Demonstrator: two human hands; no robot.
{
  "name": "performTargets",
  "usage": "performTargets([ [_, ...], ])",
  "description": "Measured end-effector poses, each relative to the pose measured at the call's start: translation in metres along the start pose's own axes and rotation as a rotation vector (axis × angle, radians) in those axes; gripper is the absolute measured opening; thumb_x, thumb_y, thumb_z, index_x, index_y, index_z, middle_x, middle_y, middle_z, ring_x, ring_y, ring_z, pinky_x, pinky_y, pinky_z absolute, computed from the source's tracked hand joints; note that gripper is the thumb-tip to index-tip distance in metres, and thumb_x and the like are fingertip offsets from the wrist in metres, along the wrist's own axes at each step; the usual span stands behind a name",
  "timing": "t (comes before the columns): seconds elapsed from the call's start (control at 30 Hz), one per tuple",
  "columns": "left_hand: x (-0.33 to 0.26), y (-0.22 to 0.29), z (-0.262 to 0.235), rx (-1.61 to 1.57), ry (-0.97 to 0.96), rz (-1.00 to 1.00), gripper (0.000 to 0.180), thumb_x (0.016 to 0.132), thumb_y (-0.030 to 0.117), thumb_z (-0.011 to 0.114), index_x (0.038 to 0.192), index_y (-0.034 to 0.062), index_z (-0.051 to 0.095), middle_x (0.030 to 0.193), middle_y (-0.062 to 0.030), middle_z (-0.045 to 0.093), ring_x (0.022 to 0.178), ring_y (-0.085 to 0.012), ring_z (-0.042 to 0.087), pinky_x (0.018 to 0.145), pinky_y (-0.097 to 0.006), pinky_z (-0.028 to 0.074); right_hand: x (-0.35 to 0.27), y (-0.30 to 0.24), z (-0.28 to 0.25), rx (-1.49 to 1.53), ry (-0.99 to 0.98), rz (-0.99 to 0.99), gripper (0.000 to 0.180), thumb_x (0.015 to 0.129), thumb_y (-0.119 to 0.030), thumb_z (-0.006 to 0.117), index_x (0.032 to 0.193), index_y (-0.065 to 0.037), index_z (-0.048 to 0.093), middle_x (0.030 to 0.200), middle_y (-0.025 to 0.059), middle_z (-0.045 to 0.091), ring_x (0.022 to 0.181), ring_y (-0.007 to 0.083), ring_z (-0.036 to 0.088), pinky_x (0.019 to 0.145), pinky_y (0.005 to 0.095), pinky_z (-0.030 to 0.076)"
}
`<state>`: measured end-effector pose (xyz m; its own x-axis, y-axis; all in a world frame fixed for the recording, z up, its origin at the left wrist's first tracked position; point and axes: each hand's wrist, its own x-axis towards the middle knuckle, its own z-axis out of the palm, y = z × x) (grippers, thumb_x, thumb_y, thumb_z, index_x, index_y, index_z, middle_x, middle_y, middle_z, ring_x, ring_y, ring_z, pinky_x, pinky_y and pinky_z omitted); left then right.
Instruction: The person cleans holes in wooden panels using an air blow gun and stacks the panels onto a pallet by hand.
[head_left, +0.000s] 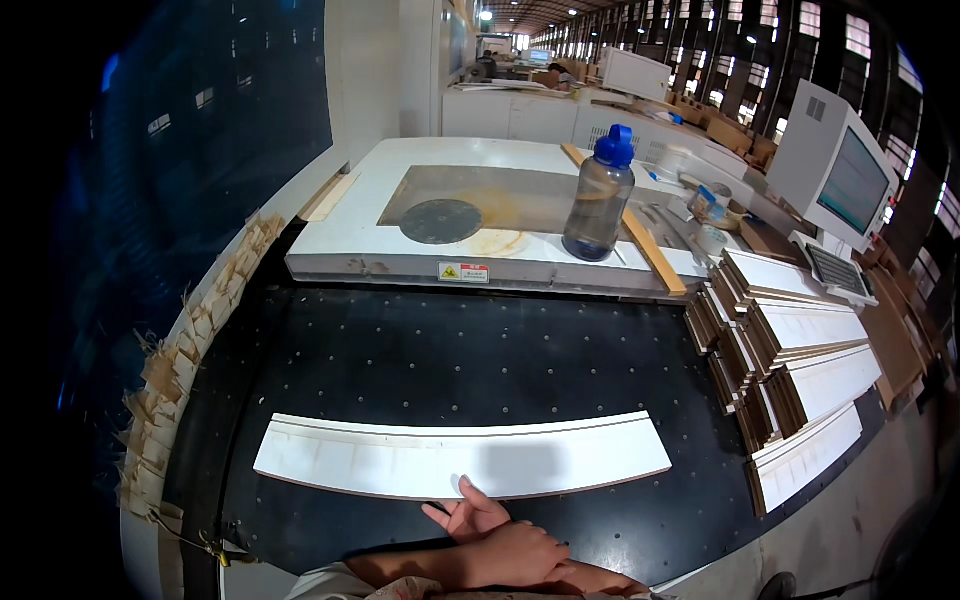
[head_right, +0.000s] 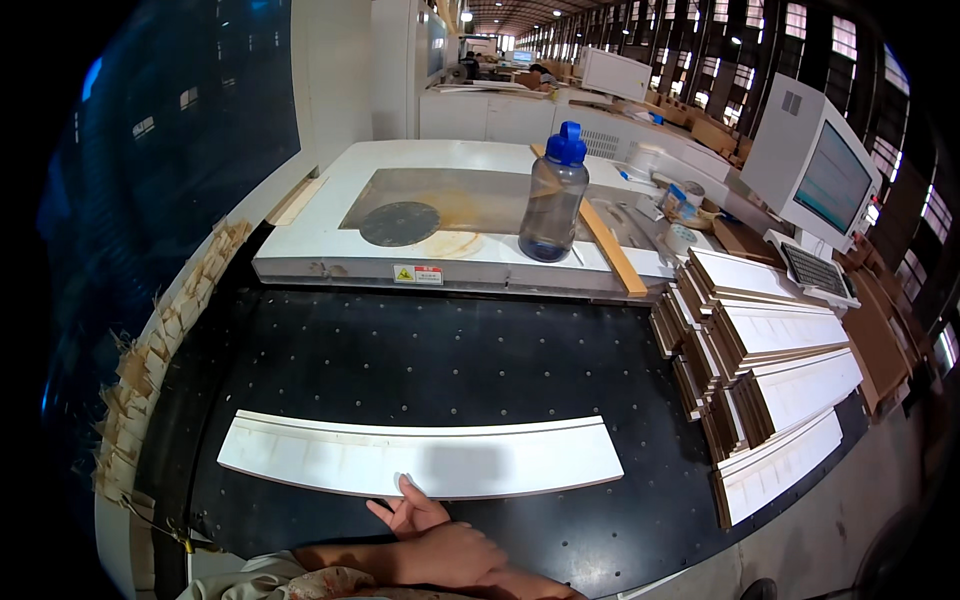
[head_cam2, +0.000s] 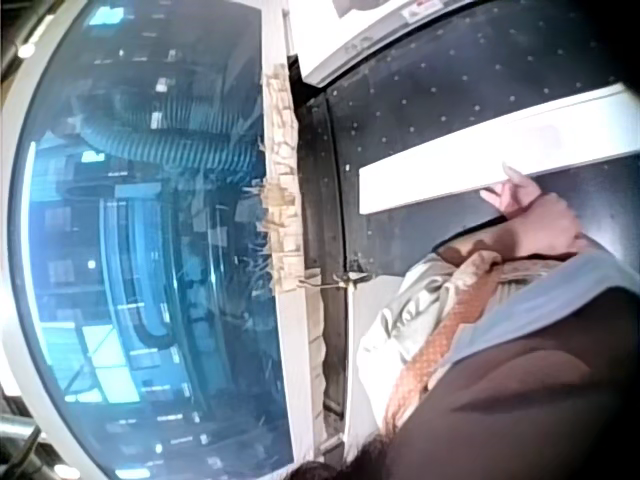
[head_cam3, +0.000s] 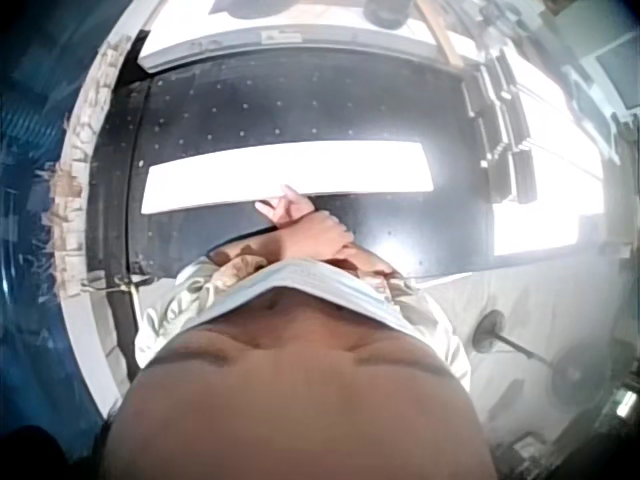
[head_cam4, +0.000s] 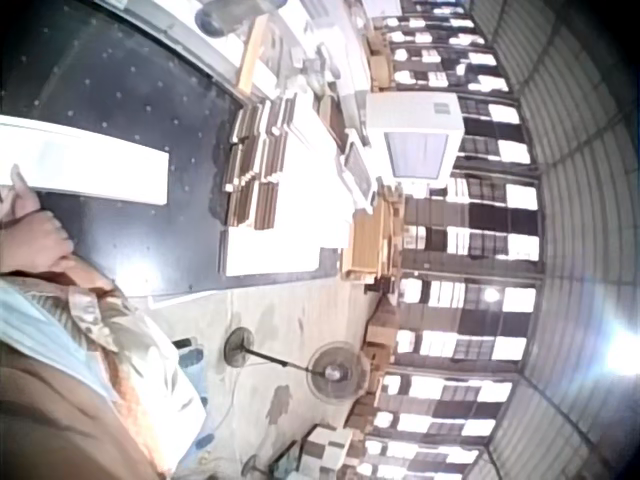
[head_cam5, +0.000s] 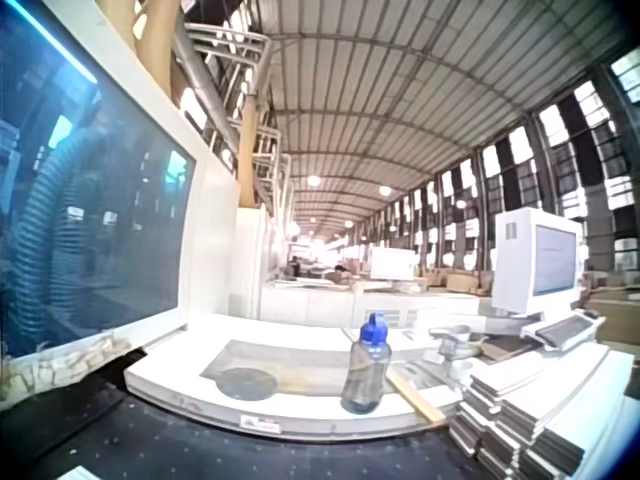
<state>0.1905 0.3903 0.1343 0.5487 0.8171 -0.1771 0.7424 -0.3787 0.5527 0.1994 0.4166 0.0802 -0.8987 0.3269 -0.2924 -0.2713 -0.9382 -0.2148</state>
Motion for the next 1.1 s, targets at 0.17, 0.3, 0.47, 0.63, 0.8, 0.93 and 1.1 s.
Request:
performTargets([
  [0.17,-0.0014,0.0021,0.0001,0.021,-0.027,0.002,0.02,0.084,0.025,0.046,0.087,0.0082,0.056,0.082,-0.009,0.061,0.08,-0.0269,0.06,0.07,-0.04,0.043,-0.0011,0.002,-0.0013,-0.024,0.018,0.011,0.051,0.091,-0.032,0.051,0.135,-0.014,0.032,0.14,0.0035,0.037,0.132,0.0224,0.029,0.105,0.0507,0.017],
  [0.3,-0.0021,0.0035,-0.0007,0.027,-0.004,0.01,0.021,0.085,0.026,0.046,0.086,0.0074,0.056,0.081,-0.0095,0.061,0.078,-0.0267,0.06,0.069,-0.039,0.043,-0.0011,0.0027,-0.0044,-0.011,0.007,0.016,0.052,0.091,-0.032,0.051,0.135,-0.014,0.031,0.14,0.0036,0.037,0.132,0.0223,0.029,0.106,0.0507,0.017],
  [0.47,-0.0037,0.0013,0.002,0.019,0.029,0.024,0.022,0.085,0.026,0.046,0.085,0.0066,0.057,0.081,-0.0101,0.062,0.077,-0.0268,0.06,0.068,-0.039,0.043,-0.0009,0.0046,-0.0025,-0.007,0.025,-0.003,0.052,0.091,-0.033,0.052,0.136,-0.014,0.032,0.14,0.0039,0.038,0.133,0.0229,0.03,0.105,0.0508,0.019],
  [0.63,-0.0011,0.0007,0.0028,0.022,0.015,0.01,0.023,0.085,0.026,0.047,0.085,0.0062,0.058,0.082,-0.0098,0.062,0.078,-0.0267,0.06,0.069,-0.04,0.044,0.0019,0.0036,-0.0085,0.001,0.018,0.0,0.052,0.09,-0.034,0.052,0.135,-0.014,0.034,0.139,0.004,0.039,0.132,0.023,0.03,0.106,0.0502,0.021],
  [0.8,-0.0034,0.0,0.003,-0.009,0.023,0.003,0.023,0.085,0.026,0.047,0.085,0.0062,0.058,0.083,-0.0096,0.062,0.08,-0.0271,0.06,0.072,-0.041,0.044,0.0015,0.0037,-0.0051,-0.001,0.016,0.021,0.053,0.09,-0.034,0.052,0.135,-0.013,0.034,0.139,0.0048,0.039,0.133,0.0225,0.03,0.106,0.0505,0.021],
  [0.93,-0.0015,0.001,0.0038,0.007,-0.005,-0.012,0.022,0.084,0.026,0.047,0.086,0.0059,0.058,0.085,-0.01,0.062,0.083,-0.0272,0.06,0.073,-0.041,0.044,0.002,0.0031,-0.0069,-0.008,0.025,0.015,0.053,0.091,-0.034,0.052,0.135,-0.012,0.034,0.138,0.0055,0.04,0.132,0.0225,0.031,0.106,0.0496,0.022],
  [1.1,-0.0012,0.0009,0.0002,-0.009,-0.026,-0.002,0.022,0.085,0.025,0.047,0.086,0.0054,0.058,0.085,-0.0107,0.062,0.083,-0.0271,0.06,0.072,-0.039,0.043,0.0027,0.0038,-0.0105,-0.022,0.024,0.009,0.052,0.091,-0.034,0.051,0.135,-0.011,0.034,0.137,0.0058,0.042,0.131,0.0229,0.034,0.105,0.0485,0.024],
])
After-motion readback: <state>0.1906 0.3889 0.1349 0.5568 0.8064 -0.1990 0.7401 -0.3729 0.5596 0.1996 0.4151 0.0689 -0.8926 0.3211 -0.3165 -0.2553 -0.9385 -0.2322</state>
